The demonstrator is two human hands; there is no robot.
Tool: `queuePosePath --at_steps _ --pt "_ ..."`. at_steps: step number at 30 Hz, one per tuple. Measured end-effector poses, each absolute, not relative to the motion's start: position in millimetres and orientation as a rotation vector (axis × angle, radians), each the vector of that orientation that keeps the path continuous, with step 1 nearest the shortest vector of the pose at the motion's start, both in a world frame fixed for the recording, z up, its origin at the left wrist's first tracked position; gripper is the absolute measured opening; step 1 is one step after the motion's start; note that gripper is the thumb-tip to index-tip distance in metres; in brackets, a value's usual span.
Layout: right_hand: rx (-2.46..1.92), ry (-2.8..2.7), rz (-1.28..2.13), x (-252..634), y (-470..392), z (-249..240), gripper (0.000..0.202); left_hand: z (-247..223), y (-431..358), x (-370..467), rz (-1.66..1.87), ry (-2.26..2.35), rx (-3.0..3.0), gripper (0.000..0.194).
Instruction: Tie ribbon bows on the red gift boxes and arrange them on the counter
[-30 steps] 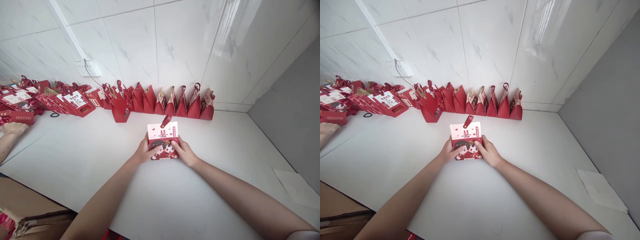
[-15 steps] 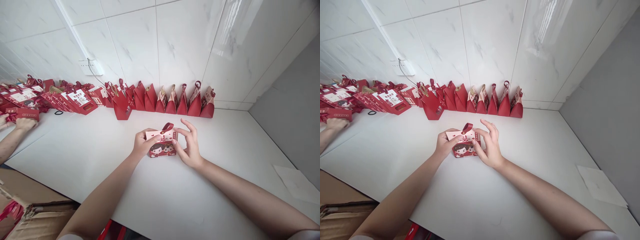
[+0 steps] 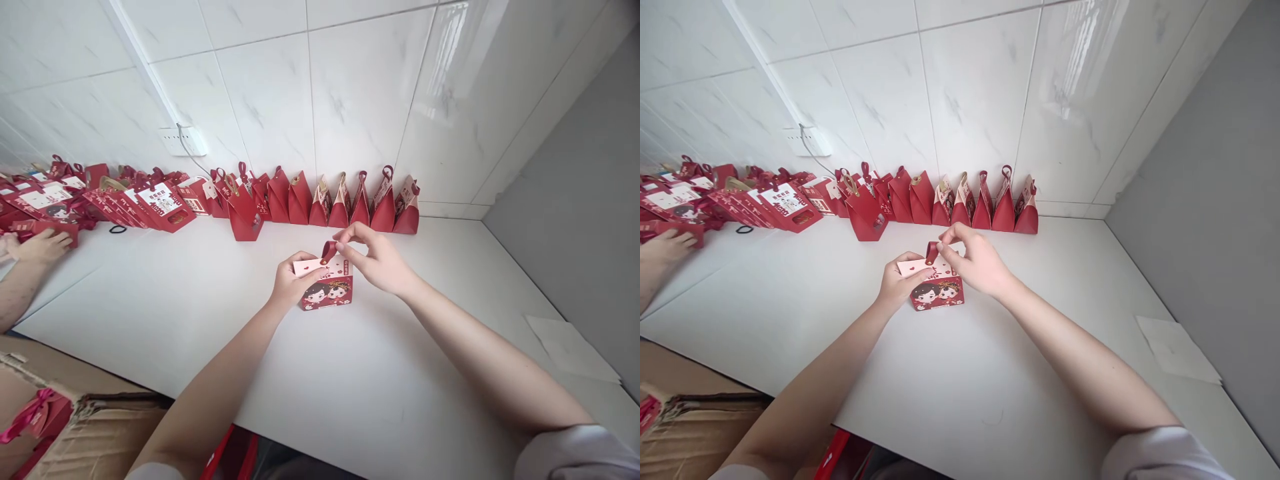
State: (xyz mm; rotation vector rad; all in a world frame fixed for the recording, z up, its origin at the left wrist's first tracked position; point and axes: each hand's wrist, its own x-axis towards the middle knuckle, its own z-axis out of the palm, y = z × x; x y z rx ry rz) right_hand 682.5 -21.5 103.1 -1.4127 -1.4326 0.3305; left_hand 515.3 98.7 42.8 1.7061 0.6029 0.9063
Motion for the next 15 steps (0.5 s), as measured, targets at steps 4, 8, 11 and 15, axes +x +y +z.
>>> queuePosePath --at_steps 4,8,11,15 --pt "-1.391 -1.556 0.475 683.7 -16.3 113.4 0.037 41.6 98.8 515.2 0.883 0.578 1.699 0.028" --pt "-1.222 -1.625 0.616 684.7 -11.3 112.2 0.03 41.0 100.8 516.2 0.867 0.547 1.734 0.027" --pt "-1.176 -1.66 0.589 689.1 -6.6 107.1 0.036 41.3 103.5 517.1 0.886 0.548 1.794 0.024" --pt "-1.19 -1.603 0.642 696.3 -4.2 98.9 0.03 40.2 106.4 516.3 0.88 0.531 1.81 0.025"
